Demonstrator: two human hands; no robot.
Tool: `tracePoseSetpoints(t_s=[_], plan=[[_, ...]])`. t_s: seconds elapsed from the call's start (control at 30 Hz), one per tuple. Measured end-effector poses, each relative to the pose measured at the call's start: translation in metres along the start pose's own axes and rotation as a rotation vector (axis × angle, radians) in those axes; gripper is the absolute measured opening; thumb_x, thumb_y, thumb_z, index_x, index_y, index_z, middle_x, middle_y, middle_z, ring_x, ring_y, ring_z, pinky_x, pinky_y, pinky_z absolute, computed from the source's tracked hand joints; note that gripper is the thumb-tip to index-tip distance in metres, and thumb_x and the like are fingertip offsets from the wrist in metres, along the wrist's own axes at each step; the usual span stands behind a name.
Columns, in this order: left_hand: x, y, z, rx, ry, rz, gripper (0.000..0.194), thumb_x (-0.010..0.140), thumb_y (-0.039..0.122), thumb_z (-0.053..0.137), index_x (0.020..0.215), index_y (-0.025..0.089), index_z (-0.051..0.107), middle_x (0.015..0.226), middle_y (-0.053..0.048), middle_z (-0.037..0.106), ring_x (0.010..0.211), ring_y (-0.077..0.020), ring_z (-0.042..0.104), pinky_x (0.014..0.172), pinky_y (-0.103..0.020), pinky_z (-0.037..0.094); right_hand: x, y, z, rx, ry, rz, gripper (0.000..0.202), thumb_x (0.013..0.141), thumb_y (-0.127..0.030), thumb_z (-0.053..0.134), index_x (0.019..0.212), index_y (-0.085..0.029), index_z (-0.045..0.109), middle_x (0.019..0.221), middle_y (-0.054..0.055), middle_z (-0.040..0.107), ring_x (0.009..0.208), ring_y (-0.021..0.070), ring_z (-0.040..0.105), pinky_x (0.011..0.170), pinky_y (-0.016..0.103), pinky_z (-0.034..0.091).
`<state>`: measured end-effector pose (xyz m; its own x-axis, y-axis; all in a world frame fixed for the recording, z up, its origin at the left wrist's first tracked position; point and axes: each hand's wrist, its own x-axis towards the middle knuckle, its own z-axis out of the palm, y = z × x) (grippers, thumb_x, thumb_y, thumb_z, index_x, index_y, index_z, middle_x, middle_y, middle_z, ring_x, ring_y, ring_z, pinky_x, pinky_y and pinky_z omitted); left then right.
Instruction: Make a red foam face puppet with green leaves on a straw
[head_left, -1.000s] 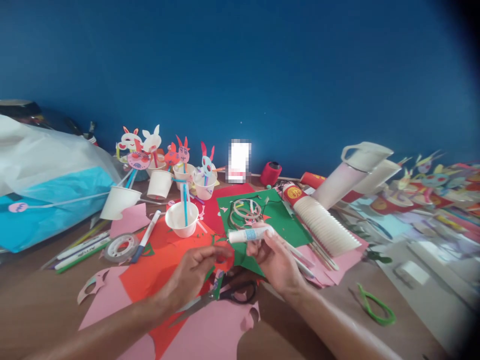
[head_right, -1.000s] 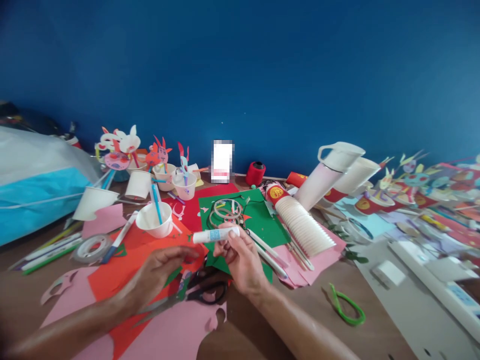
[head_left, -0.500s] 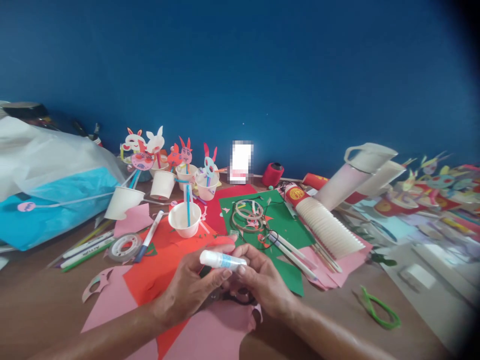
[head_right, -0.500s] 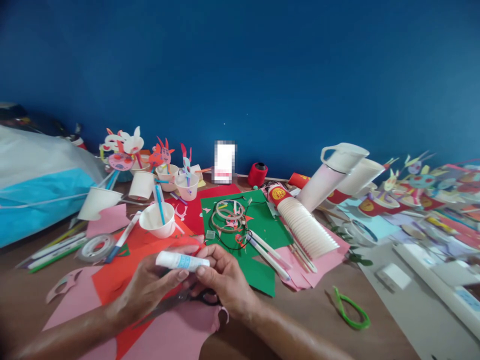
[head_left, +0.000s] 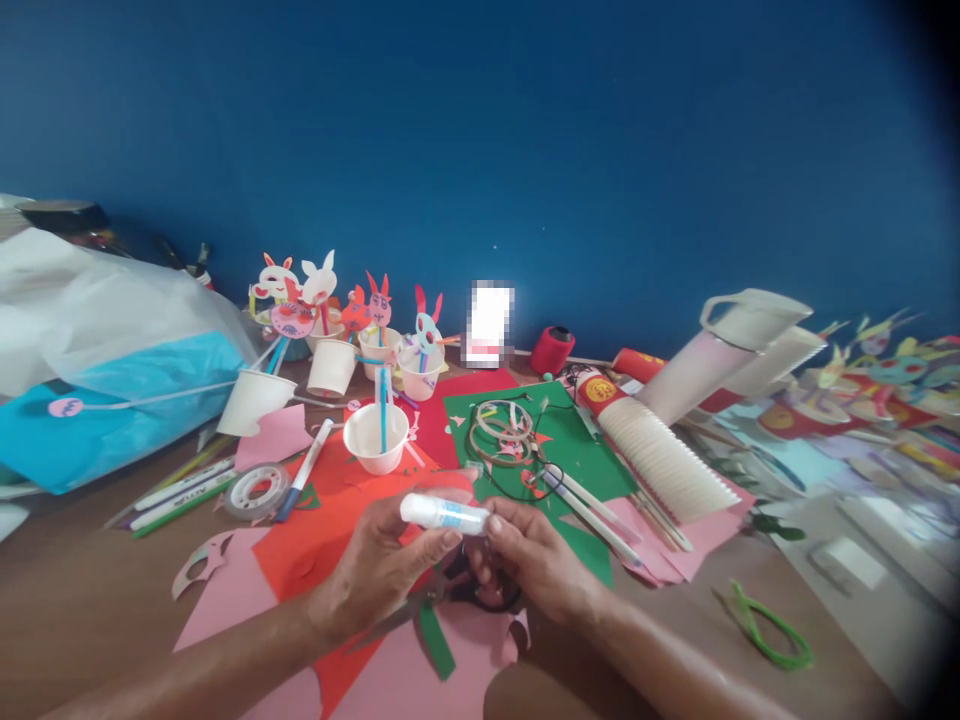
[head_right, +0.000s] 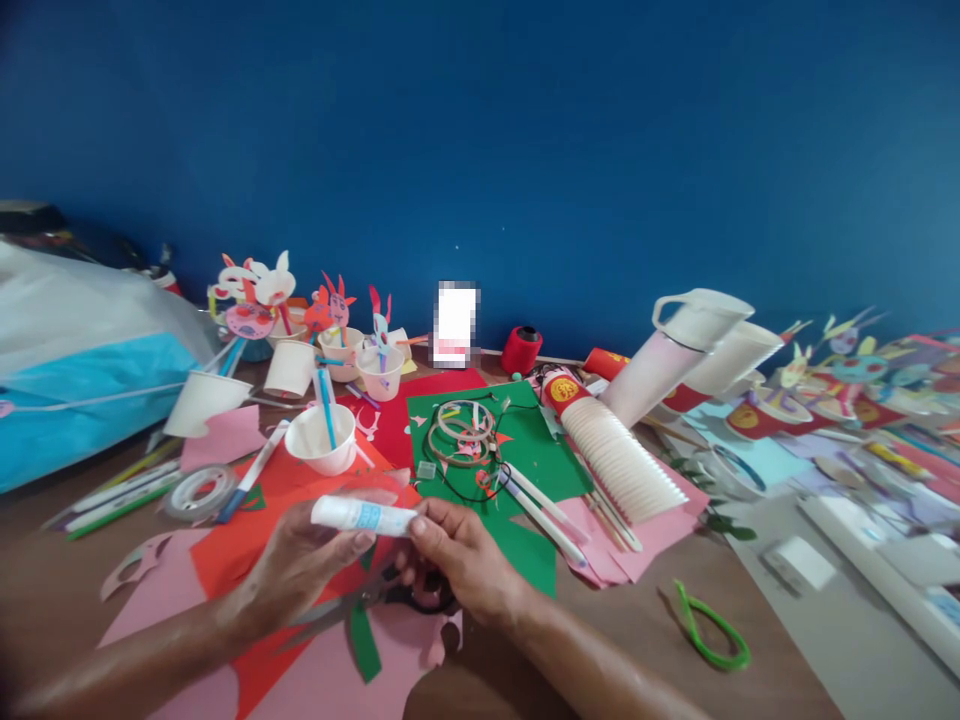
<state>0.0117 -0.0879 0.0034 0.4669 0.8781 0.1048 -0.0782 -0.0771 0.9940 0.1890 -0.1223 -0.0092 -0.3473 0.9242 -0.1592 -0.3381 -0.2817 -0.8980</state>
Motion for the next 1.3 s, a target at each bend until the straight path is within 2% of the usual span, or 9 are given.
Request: tracePoseSetpoints(t_s=[0.17, 0.33, 0.5, 0.57, 0.77, 1.0, 1.07, 1.2, 1.3], plan=[[-0.0001, 0.0019, 0.0025, 0.030, 0.048, -0.037, 0.025, 0.074, 0.025, 0.061, 0.097, 0.019, 0.065, 0.084, -0.006, 0.069, 0.078, -0.0200, 0.062, 0.070, -0.030, 0.050, 0.0003, -0.0013, -0.0037, 0.000, -0.044, 0.000, 0.030, 0.077, -0.042, 0.057, 0.088, -0.014, 0.052, 0.063, 0.000, 0.056, 0.045, 0.0060, 0.046, 0.042, 0.017, 0.037], [-0.0007, 0.0058, 0.0079, -0.124, -0.070, -0.087, 0.030, 0.076, 0.025, 0.059, 0.103, 0.013, 0.060, 0.073, -0.006, 0.068, 0.066, -0.0195, 0.063, 0.066, -0.033, 0.052, 0.0014, 0.0023, -0.0040, -0.052, -0.036, 0.100, 0.058, 0.085, -0.057, 0.030, 0.065, -0.009, 0.055, 0.050, 0.002, 0.052, 0.039, 0.0063, 0.045, 0.039, 0.017, 0.034], [0.0008, 0.0043, 0.0036, 0.014, 0.018, -0.057, 0.025, 0.074, 0.026, 0.060, 0.097, 0.017, 0.064, 0.085, -0.006, 0.069, 0.079, -0.0198, 0.062, 0.074, -0.031, 0.049, 0.0021, -0.0038, -0.0037, -0.010, -0.011, 0.006, 0.032, 0.076, -0.044, 0.059, 0.078, -0.013, 0.052, 0.056, -0.003, 0.051, 0.043, 0.0043, 0.041, 0.042, 0.016, 0.031], [0.0013, 0.0030, 0.0020, 0.047, 0.022, -0.052, 0.025, 0.074, 0.026, 0.060, 0.097, 0.017, 0.064, 0.087, -0.005, 0.069, 0.082, -0.0201, 0.061, 0.076, -0.031, 0.049, 0.0024, -0.0055, -0.0041, -0.013, -0.015, -0.025, 0.032, 0.072, -0.039, 0.065, 0.085, -0.014, 0.052, 0.057, -0.004, 0.051, 0.044, 0.0037, 0.040, 0.043, 0.015, 0.030], [0.0016, 0.0031, 0.0038, -0.025, -0.004, -0.058, 0.028, 0.074, 0.026, 0.060, 0.101, 0.017, 0.064, 0.090, -0.007, 0.068, 0.085, -0.0220, 0.061, 0.081, -0.036, 0.047, 0.0035, 0.0002, -0.0013, -0.004, -0.010, 0.137, 0.057, 0.080, -0.060, 0.037, 0.064, -0.009, 0.055, 0.046, -0.001, 0.048, 0.034, 0.0050, 0.039, 0.035, 0.017, 0.027], [0.0047, 0.0074, 0.0039, -0.070, 0.004, -0.075, 0.024, 0.075, 0.025, 0.060, 0.096, 0.018, 0.066, 0.088, -0.007, 0.069, 0.085, -0.0223, 0.061, 0.080, -0.035, 0.047, 0.0037, -0.0021, -0.0024, 0.071, -0.040, -0.008, 0.029, 0.071, -0.038, 0.066, 0.077, -0.014, 0.050, 0.053, -0.007, 0.042, 0.041, 0.0020, 0.030, 0.040, 0.014, 0.022], [0.0047, 0.0080, 0.0049, -0.089, 0.002, -0.078, 0.024, 0.075, 0.025, 0.060, 0.097, 0.018, 0.066, 0.089, -0.007, 0.069, 0.084, -0.0218, 0.062, 0.080, -0.035, 0.047, 0.0039, -0.0004, -0.0036, 0.044, -0.023, 0.010, 0.032, 0.073, -0.043, 0.062, 0.078, -0.013, 0.052, 0.053, -0.006, 0.044, 0.041, 0.0022, 0.031, 0.039, 0.015, 0.022], [0.0036, 0.0050, 0.0065, -0.162, -0.054, -0.102, 0.028, 0.076, 0.026, 0.059, 0.102, 0.017, 0.062, 0.082, -0.007, 0.070, 0.078, -0.0218, 0.063, 0.075, -0.035, 0.049, 0.0043, 0.0013, -0.0024, -0.016, 0.018, 0.119, 0.056, 0.079, -0.062, 0.037, 0.064, -0.011, 0.053, 0.048, -0.001, 0.047, 0.037, 0.0048, 0.036, 0.037, 0.017, 0.027], [0.0038, 0.0014, 0.0054, -0.118, -0.015, -0.093, 0.023, 0.075, 0.025, 0.061, 0.097, 0.018, 0.064, 0.084, -0.006, 0.069, 0.081, -0.0207, 0.062, 0.077, -0.033, 0.048, 0.0046, -0.0023, -0.0010, -0.016, 0.025, 0.067, 0.047, 0.077, -0.056, 0.049, 0.063, -0.011, 0.051, 0.049, -0.003, 0.045, 0.038, 0.0034, 0.034, 0.038, 0.017, 0.026]])
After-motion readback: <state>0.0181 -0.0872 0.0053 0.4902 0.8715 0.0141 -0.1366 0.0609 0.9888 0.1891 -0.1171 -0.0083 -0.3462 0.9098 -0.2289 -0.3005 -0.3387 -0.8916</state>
